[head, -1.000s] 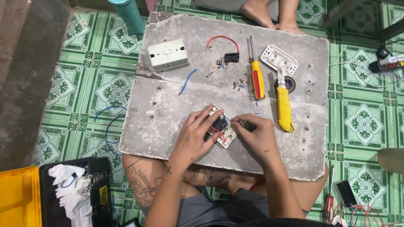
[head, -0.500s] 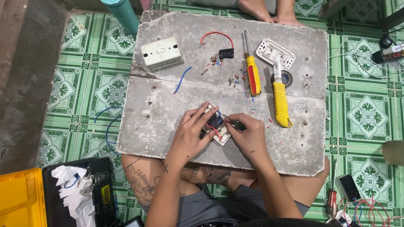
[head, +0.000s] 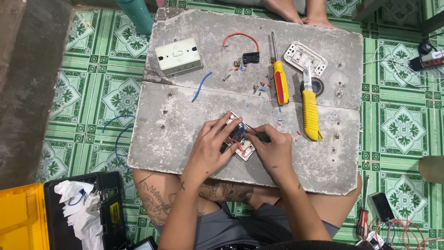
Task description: The person sits on the floor and repairs an electrical component, likely a switch or socket. They use pliers to strip wires and a screwdriver to tighten connections within the device's housing.
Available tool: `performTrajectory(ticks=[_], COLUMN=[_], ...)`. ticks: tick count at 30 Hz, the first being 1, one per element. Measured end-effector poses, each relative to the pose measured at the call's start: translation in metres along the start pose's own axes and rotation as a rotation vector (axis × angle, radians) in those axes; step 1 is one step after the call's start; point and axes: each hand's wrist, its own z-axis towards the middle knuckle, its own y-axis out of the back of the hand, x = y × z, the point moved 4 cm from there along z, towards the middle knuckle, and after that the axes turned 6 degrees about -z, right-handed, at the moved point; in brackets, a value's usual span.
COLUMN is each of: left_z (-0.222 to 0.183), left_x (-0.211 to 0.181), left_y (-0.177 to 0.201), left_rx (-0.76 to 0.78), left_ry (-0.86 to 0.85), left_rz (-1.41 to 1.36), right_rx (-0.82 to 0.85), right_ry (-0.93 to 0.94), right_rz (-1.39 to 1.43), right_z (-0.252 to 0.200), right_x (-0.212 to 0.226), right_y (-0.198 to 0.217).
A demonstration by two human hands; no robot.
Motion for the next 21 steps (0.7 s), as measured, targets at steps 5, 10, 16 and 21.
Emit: performTrajectory(ticks=[5,10,16,21], left_z=[0.001,0.001,0.001,0.0], left_x=[0.0,-0.001,0.0,0.002], left_y=[0.0,0.001,0.001,-0.001], left_rx=[0.004,0.004,-0.002,-0.016], left_ry=[0.004,0.009,0.004,-0.014], left_rz=[0.005,-0.005,-0.013,-0.015], right_rx=[-0.006,-0.009,0.06,0.017], right_ry=[0.015,0.029,0.068,0.183], right_rz=[-0.006,-0.004,0.033,-0.044], right_z=[0.0,-0.001,0.0,-0.012], right_x=[0.001,-0.001,0.003,-0.002], right_y=[0.0,0.001,0.008,0.02])
